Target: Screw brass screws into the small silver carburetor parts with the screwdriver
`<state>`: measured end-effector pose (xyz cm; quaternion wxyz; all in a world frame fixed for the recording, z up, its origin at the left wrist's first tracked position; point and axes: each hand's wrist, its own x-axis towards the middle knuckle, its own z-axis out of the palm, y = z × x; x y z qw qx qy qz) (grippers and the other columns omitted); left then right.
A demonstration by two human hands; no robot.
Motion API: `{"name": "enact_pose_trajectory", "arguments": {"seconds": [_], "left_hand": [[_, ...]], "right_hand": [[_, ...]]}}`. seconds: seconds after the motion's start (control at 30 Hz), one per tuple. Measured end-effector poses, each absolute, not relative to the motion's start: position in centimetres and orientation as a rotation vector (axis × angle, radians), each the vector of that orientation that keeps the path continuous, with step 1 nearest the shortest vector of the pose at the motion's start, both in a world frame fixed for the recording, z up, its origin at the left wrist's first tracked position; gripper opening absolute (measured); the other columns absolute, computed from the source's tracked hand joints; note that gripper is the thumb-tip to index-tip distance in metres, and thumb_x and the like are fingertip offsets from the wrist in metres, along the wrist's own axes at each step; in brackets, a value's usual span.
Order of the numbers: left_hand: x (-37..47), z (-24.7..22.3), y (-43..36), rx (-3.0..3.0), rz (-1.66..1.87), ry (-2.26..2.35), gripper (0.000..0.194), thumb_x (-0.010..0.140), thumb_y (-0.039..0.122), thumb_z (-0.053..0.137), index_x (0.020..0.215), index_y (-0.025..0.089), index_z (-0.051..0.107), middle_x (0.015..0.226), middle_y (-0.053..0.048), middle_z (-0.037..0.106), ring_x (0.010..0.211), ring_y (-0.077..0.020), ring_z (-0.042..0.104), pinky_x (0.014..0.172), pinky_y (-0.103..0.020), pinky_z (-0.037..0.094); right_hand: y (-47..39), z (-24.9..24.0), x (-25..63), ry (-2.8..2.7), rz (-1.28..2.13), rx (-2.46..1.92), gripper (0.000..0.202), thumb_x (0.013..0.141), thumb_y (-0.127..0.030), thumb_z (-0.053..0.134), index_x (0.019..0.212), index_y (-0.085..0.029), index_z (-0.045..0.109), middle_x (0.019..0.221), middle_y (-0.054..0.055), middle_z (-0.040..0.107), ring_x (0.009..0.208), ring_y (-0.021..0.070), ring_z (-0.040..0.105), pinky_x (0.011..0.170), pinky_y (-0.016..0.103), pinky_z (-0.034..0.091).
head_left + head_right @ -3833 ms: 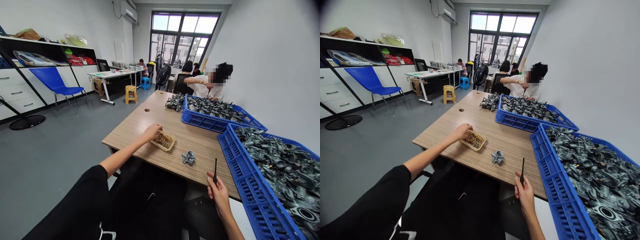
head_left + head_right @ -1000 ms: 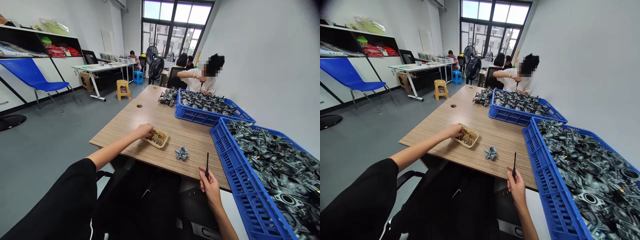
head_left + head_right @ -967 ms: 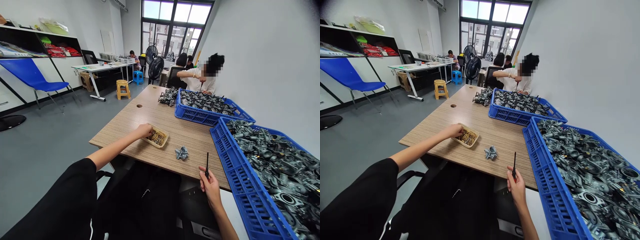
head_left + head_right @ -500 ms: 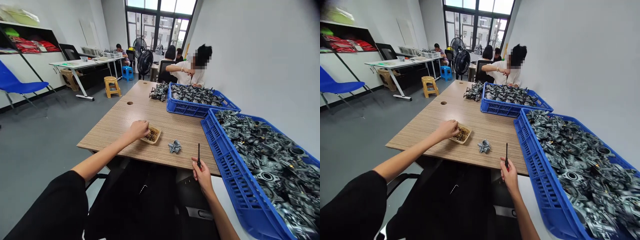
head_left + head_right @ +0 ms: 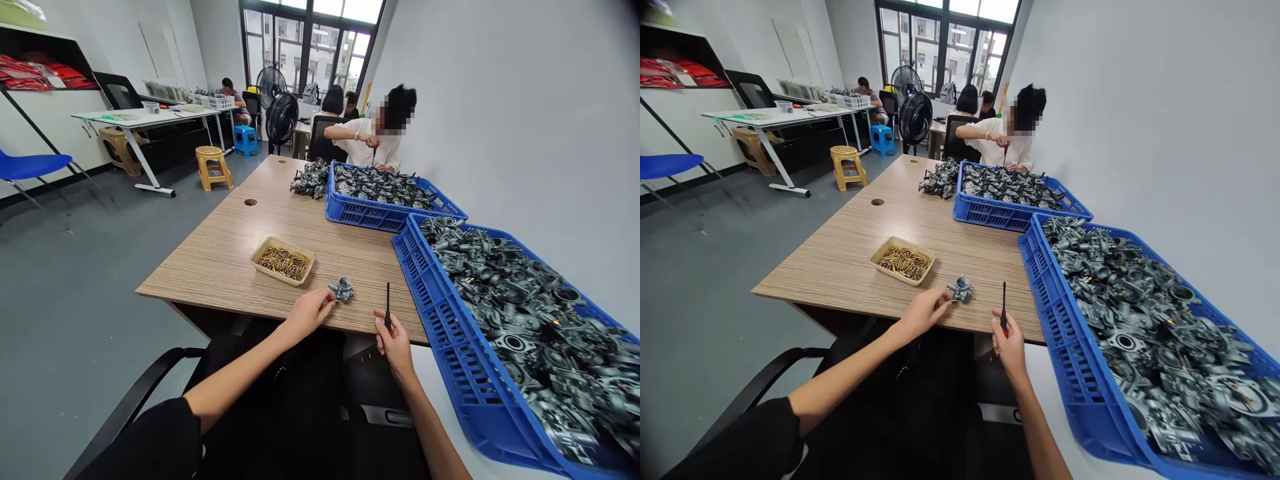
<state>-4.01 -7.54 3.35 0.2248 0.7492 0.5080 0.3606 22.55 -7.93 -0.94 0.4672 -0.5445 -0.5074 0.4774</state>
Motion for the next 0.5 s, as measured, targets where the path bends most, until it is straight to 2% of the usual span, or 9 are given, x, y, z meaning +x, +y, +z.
{"name": "enact_pose_trajectory", "arguments": {"seconds": [0.27,0.5], "left_hand": [[-3.26,2.15,-7.25,1.997,1.023,1.569,0.010,0.096,0.024,0.059,0.105,0.026,0.064,0.100,0.001,0.074,0.081,-0.0158,0.067,0.069,-0.025,0.045],[-3.15,1.95,-6.73,2.036,0.976,1.586,0.008,0.097,0.026,0.060,0.104,0.026,0.063,0.101,0.001,0.074,0.088,-0.0170,0.069,0.071,-0.025,0.046]], "right_hand": [[-7.93,-0.84,22.44,-1.238,1.177,-1.331,0.057,0.084,-0.058,0.072,0.121,-0.016,0.060,0.053,-0.010,0.040,0.039,0.0074,0.035,0.032,0.018,0.028],[-8.02,-0.67,22.46,-1.263,1.153,-1.348,0.054,0.086,-0.057,0.069,0.121,-0.017,0.060,0.050,-0.011,0.038,0.039,0.0074,0.035,0.033,0.017,0.027]]}}
